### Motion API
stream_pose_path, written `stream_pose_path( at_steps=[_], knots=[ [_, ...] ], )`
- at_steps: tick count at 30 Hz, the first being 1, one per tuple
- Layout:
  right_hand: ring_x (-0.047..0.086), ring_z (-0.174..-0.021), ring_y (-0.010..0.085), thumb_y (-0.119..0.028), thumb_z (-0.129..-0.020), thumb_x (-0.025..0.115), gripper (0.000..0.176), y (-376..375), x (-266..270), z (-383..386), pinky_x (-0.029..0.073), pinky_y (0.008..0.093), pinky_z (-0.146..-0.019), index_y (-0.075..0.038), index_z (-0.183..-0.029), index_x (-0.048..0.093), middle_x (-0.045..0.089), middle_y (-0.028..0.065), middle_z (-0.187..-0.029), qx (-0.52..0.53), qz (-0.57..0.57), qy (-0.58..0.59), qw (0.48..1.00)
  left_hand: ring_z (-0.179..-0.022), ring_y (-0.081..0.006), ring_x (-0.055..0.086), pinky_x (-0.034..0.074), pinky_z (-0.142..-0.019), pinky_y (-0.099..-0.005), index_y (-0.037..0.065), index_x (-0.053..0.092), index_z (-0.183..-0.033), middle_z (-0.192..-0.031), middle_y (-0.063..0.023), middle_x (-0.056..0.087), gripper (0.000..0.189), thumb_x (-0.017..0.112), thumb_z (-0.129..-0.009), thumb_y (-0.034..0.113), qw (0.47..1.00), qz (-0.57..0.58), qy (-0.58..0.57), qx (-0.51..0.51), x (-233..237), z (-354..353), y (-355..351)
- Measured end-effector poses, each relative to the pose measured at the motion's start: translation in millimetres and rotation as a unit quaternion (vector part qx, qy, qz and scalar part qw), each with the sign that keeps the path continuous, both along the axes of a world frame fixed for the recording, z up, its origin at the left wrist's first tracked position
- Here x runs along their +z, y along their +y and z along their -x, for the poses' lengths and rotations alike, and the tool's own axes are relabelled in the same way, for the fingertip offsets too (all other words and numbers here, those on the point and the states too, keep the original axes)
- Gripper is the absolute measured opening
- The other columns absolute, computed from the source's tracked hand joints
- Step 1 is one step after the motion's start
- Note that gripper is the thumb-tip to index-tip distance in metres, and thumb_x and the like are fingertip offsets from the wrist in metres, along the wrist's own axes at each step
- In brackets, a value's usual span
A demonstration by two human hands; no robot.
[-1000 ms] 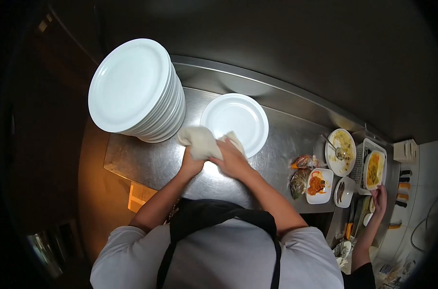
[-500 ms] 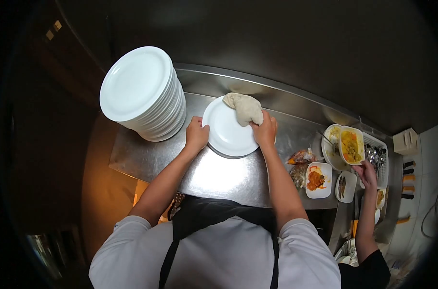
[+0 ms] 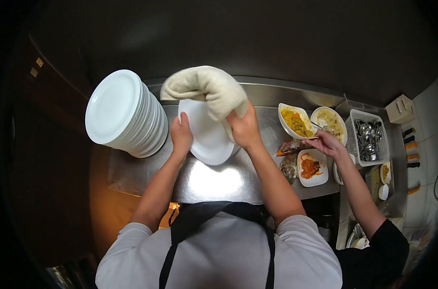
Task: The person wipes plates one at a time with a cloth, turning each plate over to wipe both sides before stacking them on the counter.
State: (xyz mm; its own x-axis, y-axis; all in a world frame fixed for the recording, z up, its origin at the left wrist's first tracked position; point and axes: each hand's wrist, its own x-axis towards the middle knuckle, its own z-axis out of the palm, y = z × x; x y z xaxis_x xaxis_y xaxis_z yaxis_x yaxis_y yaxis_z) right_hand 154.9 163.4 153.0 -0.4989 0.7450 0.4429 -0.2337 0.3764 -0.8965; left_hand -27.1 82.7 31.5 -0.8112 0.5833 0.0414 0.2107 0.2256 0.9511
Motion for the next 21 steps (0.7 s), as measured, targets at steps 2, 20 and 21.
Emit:
stream_pose_path(
  at_steps=[2,20,21],
  knots=[
    [0.059,-0.110,0.0191,-0.027,-0.097,0.060,0.045,4,-3,12,0.046,0.0302,-0.093,0.002,-0.130,0.051,0.063,0.0105,-0.119,0.029,0.188,0.022,0.981,-0.082,-0.0308,0.066,0.049,-0.076,-0.0410,-0.002,0.062,-0.097,-0.089,-0.0205,0.069,0.049,0.044,-0.104,0.042,0.998,-0.040,-0.022,-0.047,-6,-6,1],
    [0.063,-0.104,0.0345,-0.015,-0.095,0.052,0.029,-49,1,30,0.046,0.0412,-0.095,0.002,-0.115,0.064,0.068,0.0166,-0.109,-0.030,-0.219,-0.032,0.975,-0.105,-0.0305,0.064,0.050,-0.089,-0.0389,-0.001,0.057,-0.121,-0.113,-0.0188,0.065,0.034,0.061,-0.091,0.015,0.961,-0.174,-0.051,-0.210,-27,-61,-1],
    [0.063,-0.102,0.0329,-0.015,-0.098,0.050,0.028,-60,6,42,0.046,0.0400,-0.093,0.003,-0.113,0.064,0.068,0.0150,-0.107,0.018,0.054,0.035,0.998,-0.106,-0.0287,0.064,0.050,-0.089,-0.0377,-0.002,0.057,-0.121,-0.113,-0.0176,0.066,0.034,0.060,-0.091,0.014,0.950,-0.245,-0.045,-0.188,-3,-64,-3]
  ],
)
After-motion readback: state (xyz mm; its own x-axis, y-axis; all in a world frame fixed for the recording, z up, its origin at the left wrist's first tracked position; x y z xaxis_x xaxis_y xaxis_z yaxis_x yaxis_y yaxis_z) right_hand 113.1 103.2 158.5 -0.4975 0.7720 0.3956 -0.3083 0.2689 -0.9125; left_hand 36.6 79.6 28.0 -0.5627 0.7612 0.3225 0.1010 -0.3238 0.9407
